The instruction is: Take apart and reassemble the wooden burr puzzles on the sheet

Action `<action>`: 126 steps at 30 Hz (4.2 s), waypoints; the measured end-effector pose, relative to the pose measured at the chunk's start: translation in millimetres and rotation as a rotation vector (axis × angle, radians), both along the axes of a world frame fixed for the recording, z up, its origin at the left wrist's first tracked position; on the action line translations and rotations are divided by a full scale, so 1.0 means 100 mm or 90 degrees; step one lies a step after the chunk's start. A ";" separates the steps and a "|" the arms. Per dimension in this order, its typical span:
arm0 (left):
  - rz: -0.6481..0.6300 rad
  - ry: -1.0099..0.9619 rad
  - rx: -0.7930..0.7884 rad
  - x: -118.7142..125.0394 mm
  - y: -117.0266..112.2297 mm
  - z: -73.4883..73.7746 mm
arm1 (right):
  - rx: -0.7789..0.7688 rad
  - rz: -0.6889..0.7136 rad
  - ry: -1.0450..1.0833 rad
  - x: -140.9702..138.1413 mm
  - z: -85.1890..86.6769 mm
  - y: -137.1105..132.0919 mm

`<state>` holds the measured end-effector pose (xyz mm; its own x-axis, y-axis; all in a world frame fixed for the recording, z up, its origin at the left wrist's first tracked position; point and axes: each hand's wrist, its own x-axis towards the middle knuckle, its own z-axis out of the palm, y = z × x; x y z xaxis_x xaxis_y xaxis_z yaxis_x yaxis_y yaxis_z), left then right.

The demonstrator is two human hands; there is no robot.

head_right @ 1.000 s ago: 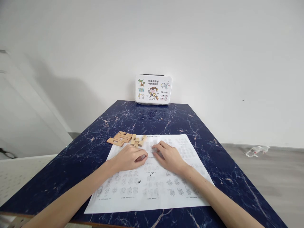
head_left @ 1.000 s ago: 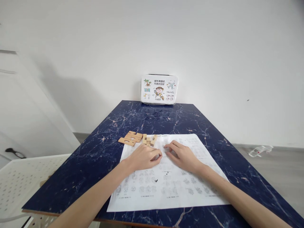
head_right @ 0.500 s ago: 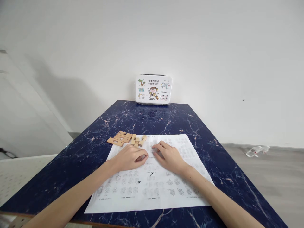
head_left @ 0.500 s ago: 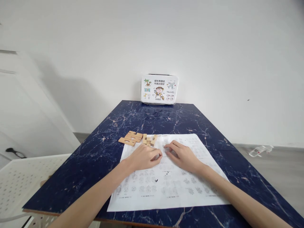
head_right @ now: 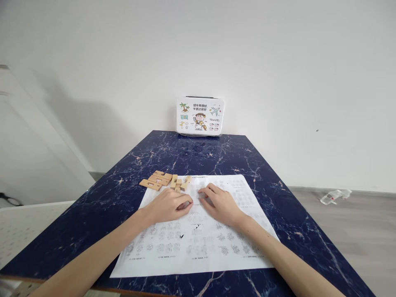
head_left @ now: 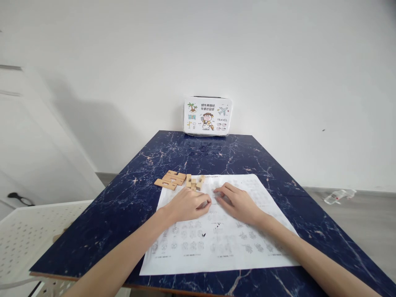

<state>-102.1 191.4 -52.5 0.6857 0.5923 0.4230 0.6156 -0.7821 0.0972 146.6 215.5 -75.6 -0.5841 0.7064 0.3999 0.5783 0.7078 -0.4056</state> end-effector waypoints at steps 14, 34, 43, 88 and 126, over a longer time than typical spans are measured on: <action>0.005 0.004 -0.005 0.00 0.00 0.00 | -0.001 0.001 0.000 -0.01 0.00 0.00; 0.010 0.010 -0.006 0.00 -0.01 0.02 | -0.002 -0.003 -0.004 0.00 -0.01 0.01; 0.009 0.010 -0.009 0.01 -0.01 0.02 | -0.004 -0.001 0.003 -0.01 0.01 0.00; 0.431 -0.082 0.028 -0.61 0.43 0.05 | -0.013 -0.001 -0.017 0.00 0.04 -0.01; 0.604 0.056 0.023 -0.55 0.40 0.08 | -0.017 -0.001 -0.018 0.00 0.05 -0.01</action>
